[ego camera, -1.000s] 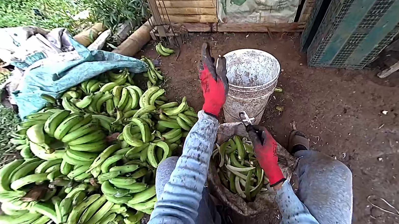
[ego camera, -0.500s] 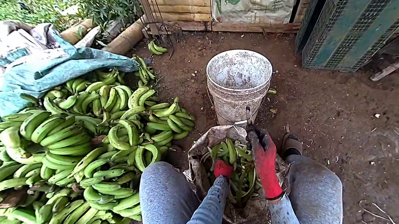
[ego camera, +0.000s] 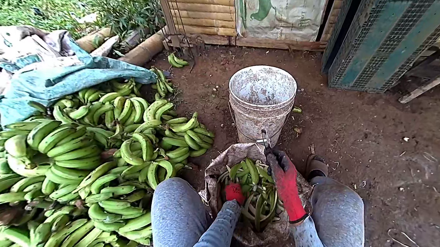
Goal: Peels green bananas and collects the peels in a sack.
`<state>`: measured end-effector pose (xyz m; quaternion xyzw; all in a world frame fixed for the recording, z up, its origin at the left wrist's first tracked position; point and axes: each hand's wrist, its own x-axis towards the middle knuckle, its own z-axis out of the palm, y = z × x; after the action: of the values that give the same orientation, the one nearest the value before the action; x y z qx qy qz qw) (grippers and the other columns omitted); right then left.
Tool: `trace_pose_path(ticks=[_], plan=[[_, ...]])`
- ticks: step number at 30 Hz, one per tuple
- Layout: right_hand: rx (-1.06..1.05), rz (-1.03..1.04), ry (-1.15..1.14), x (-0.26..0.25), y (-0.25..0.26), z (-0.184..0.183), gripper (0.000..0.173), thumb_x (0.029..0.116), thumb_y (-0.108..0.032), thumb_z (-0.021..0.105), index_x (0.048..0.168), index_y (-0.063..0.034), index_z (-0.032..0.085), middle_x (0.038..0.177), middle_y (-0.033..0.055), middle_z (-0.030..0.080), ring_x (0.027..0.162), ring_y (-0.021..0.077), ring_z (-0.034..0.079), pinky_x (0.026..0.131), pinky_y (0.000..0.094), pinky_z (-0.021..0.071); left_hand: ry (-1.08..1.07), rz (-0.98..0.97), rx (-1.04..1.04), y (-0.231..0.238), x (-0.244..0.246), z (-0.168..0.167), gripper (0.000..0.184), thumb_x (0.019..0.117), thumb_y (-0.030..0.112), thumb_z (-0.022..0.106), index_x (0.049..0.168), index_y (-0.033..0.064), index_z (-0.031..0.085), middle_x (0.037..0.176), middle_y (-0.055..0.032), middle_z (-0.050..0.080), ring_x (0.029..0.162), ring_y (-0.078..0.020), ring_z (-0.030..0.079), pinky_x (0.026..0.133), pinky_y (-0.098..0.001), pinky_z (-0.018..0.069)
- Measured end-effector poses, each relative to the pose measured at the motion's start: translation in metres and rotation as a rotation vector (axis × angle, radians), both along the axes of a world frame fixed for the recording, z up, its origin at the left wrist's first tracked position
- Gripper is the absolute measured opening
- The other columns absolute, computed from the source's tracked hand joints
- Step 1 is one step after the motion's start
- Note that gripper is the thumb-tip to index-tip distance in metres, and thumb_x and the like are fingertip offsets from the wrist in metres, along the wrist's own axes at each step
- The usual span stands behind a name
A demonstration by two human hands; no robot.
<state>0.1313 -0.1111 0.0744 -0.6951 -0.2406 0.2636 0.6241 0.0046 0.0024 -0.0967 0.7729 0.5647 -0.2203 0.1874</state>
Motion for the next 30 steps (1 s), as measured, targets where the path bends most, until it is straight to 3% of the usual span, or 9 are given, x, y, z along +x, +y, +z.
trace_pose_path(ticks=[5,10,12,15,18,20,23,28,30], plan=[[-0.115,0.048,-0.067,0.0,0.005,0.005,0.034,0.1053,-0.03,0.058,0.133,-0.0108,0.064,0.099,0.0081,0.071,0.079,0.0149,0.068,0.074,0.0346,0.0582,-0.433,0.173,-0.021,0.028,-0.009,0.066,0.05,0.0956,0.029,0.067,0.135,-0.0016,0.059,0.137,-0.0239,0.06,0.131,-0.0353,0.056,0.111,-0.0532,0.0422],[-0.255,0.081,-0.157,0.007,0.004,0.004,0.035,0.1055,-0.034,0.056,0.13,-0.0113,0.067,0.102,0.0101,0.072,0.088,0.0196,0.068,0.084,0.042,0.0542,-0.588,0.104,-0.063,0.028,-0.012,0.157,0.055,0.093,0.032,0.074,0.131,-0.0052,0.06,0.135,-0.0262,0.06,0.132,-0.0349,0.055,0.113,-0.0495,0.0397],[-0.268,0.096,-0.135,0.007,0.003,0.004,0.035,0.1057,-0.036,0.056,0.128,-0.0119,0.067,0.101,0.0092,0.071,0.085,0.0186,0.068,0.081,0.0413,0.0553,-0.791,0.136,-0.08,0.031,-0.02,0.176,0.05,0.0889,0.028,0.079,0.123,-0.0047,0.064,0.12,-0.0218,0.066,0.116,-0.0283,0.063,0.104,-0.0445,0.0478],[-0.224,0.113,-0.152,0.007,-0.001,0.007,0.034,0.1045,-0.038,0.058,0.126,-0.0135,0.068,0.098,0.0053,0.071,0.081,0.0136,0.067,0.077,0.0365,0.0559,-1.348,0.241,-0.231,0.035,-0.016,0.186,0.027,0.0908,0.016,0.075,0.106,-0.0038,0.065,0.086,-0.0119,0.071,0.077,-0.0179,0.07,0.076,-0.0355,0.0609],[-0.179,0.161,-0.227,0.002,-0.001,0.012,0.032,0.1025,-0.037,0.061,0.124,-0.0144,0.07,0.097,0.0029,0.072,0.08,0.0103,0.066,0.077,0.0336,0.0553,-1.383,0.322,-0.182,0.039,-0.009,0.206,0.033,0.1028,0.033,0.062,0.108,0.0005,0.067,0.08,-0.0084,0.068,0.064,-0.0155,0.064,0.063,-0.033,0.0574],[-0.103,0.22,-0.289,-0.004,0.0,0.013,0.031,0.1014,-0.033,0.062,0.123,-0.0128,0.071,0.103,0.0027,0.074,0.087,0.0084,0.068,0.084,0.0306,0.0556,-1.296,0.3,-0.111,0.043,-0.013,0.209,0.044,0.1112,0.036,0.04,0.118,0.0006,0.065,0.092,-0.011,0.067,0.077,-0.0164,0.063,0.075,-0.0354,0.0546],[-0.038,0.383,-0.396,-0.019,0.0,0.015,0.032,0.0994,-0.034,0.065,0.124,-0.0145,0.072,0.115,0.0039,0.073,0.104,0.0107,0.069,0.097,0.0321,0.0562,-1.408,0.321,-0.19,0.045,-0.023,0.205,0.04,0.1125,0.027,0.035,0.13,0.0028,0.061,0.108,-0.0104,0.068,0.093,-0.0122,0.064,0.085,-0.0306,0.0545],[-0.306,0.427,-0.634,-0.029,0.011,0.013,0.041,0.0989,-0.023,0.06,0.138,-0.0115,0.064,0.132,0.0251,0.061,0.124,0.0411,0.059,0.108,0.056,0.0454,-1.561,0.401,-0.463,0.023,-0.035,0.187,0.039,0.1125,0.024,0.03,0.131,0.0034,0.058,0.095,-0.0085,0.068,0.074,-0.0132,0.066,0.066,-0.0291,0.0573],[-0.406,0.278,-0.616,-0.012,0.026,0.006,0.043,0.0993,-0.015,0.058,0.141,-0.0082,0.06,0.137,0.0297,0.058,0.128,0.0467,0.056,0.109,0.0592,0.0429,-1.51,0.393,-0.481,0.014,-0.04,0.169,0.038,0.1125,0.026,0.035,0.131,0.0015,0.057,0.099,-0.0107,0.068,0.08,-0.0146,0.067,0.072,-0.031,0.0587]])
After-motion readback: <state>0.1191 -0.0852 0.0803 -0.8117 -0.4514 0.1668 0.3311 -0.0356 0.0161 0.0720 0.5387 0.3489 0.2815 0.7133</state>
